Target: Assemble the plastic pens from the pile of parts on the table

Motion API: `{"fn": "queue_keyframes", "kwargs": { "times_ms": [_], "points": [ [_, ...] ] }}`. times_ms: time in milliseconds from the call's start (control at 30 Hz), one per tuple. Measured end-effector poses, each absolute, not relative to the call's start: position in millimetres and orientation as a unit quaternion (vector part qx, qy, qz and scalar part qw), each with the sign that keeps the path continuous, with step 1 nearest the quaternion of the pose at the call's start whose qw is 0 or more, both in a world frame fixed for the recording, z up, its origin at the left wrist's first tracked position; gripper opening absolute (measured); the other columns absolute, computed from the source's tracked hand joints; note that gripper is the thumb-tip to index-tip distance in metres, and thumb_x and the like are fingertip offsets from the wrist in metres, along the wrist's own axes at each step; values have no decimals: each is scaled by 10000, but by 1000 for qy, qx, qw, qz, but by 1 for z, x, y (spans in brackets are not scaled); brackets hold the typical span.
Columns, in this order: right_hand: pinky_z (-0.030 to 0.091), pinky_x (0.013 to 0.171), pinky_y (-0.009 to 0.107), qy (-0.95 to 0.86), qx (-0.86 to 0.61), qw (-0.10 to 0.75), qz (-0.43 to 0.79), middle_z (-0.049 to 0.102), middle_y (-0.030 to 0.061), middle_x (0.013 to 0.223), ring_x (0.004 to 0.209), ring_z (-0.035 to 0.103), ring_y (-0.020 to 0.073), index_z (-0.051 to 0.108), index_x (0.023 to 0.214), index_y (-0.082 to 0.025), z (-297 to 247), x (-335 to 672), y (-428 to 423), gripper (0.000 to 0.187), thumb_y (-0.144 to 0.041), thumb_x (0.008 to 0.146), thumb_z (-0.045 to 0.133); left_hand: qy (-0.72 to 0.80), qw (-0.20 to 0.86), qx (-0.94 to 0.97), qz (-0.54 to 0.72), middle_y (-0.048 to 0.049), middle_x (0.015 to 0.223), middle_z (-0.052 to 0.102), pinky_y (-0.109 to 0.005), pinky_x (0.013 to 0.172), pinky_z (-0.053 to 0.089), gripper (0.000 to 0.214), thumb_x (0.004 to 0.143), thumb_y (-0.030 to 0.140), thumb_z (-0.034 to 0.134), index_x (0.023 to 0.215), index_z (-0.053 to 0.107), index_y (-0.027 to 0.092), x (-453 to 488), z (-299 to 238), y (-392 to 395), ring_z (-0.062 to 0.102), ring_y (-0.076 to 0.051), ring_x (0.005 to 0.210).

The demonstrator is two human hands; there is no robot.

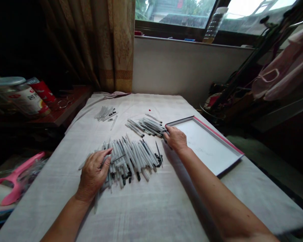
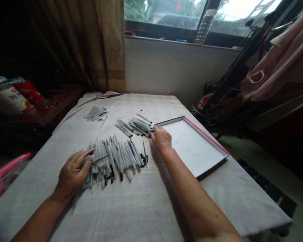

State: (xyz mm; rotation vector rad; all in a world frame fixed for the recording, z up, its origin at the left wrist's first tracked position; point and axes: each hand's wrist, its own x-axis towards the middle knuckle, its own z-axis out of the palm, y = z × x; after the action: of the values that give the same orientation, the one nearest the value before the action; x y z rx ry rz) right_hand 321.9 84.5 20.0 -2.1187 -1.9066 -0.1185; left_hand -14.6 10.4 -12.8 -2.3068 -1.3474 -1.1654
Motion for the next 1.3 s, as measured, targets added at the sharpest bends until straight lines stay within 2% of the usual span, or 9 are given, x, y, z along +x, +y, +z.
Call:
{"fn": "queue_keyframes", "kwargs": {
  "times_ms": [133, 233, 367, 533, 600, 700, 800, 933, 1300],
  "points": [
    [492, 734, 312, -648, -742, 168, -31, 753, 102, 1037, 895, 695, 248, 751, 1008, -219, 21, 322, 88, 221, -277, 918, 557, -464, 113, -780, -404, -70, 1018, 701, -327, 845, 523, 243, 964, 260, 521, 1170, 624, 182, -16, -12, 11, 649, -203, 933],
    [495, 751, 314, -627, -721, 296, 3, 766, 94, 973, 854, 696, 235, 748, 984, -209, 20, 322, 77, 217, -275, 890, 564, -461, 113, -782, -403, -63, 1036, 697, -341, 877, 523, 253, 956, 242, 531, 1190, 616, 202, -15, -8, 8, 650, -204, 955],
    [505, 670, 288, -630, -609, 447, 180, 749, 64, 796, 691, 668, 188, 723, 903, -179, 16, 307, 40, 261, -365, 900, 540, -448, 125, -786, -407, -76, 1130, 657, -384, 917, 525, 376, 941, 220, 552, 1315, 545, 252, -6, -1, 0, 635, -227, 1044],
    [469, 567, 243, -655, -510, 448, 332, 684, 30, 680, 594, 598, 139, 679, 784, -178, 12, 275, -9, 308, -387, 937, 513, -441, 127, -789, -408, -170, 1470, 403, -467, 987, 503, 593, 896, 270, 645, 1438, 406, 274, 6, 4, -11, 477, -331, 1326],
    [457, 548, 233, -647, -497, 454, 357, 658, 20, 638, 566, 577, 129, 656, 735, -179, 12, 267, -18, 350, -412, 947, 504, -421, 122, -811, -387, -159, 1400, 498, -449, 977, 503, 540, 916, 292, 620, 1417, 421, 255, 8, 5, -13, 535, -308, 1269],
    [436, 514, 227, -627, -500, 469, 369, 618, 13, 583, 534, 552, 125, 618, 662, -184, 10, 263, -20, 428, -486, 940, 499, -379, 100, -849, -354, -69, 1032, 702, -333, 833, 524, 331, 970, 309, 536, 1284, 507, 210, 9, 7, -15, 676, -200, 928],
    [403, 482, 226, -621, -509, 467, 370, 567, 0, 528, 493, 509, 118, 578, 597, -192, 8, 265, -18, 474, -525, 926, 507, -365, 94, -852, -364, -21, 834, 700, -282, 733, 503, 155, 977, 313, 522, 1075, 565, 201, 12, 9, -17, 660, -164, 758],
    [390, 481, 227, -624, -500, 461, 386, 536, -14, 504, 468, 479, 108, 561, 571, -193, 8, 270, -18, 470, -500, 926, 519, -369, 85, -849, -367, -20, 820, 677, -262, 723, 500, 114, 969, 308, 531, 995, 576, 207, 16, 12, -20, 643, -155, 756],
    [495, 586, 252, -634, -465, 487, 380, 700, 27, 662, 608, 628, 144, 725, 772, -181, 10, 276, -21, 215, -303, 890, 593, -380, 132, -858, -320, -22, 756, 687, -270, 658, 477, 271, 1000, 367, 447, 893, 636, 206, 13, 10, -17, 641, -158, 689]
  ]
}}
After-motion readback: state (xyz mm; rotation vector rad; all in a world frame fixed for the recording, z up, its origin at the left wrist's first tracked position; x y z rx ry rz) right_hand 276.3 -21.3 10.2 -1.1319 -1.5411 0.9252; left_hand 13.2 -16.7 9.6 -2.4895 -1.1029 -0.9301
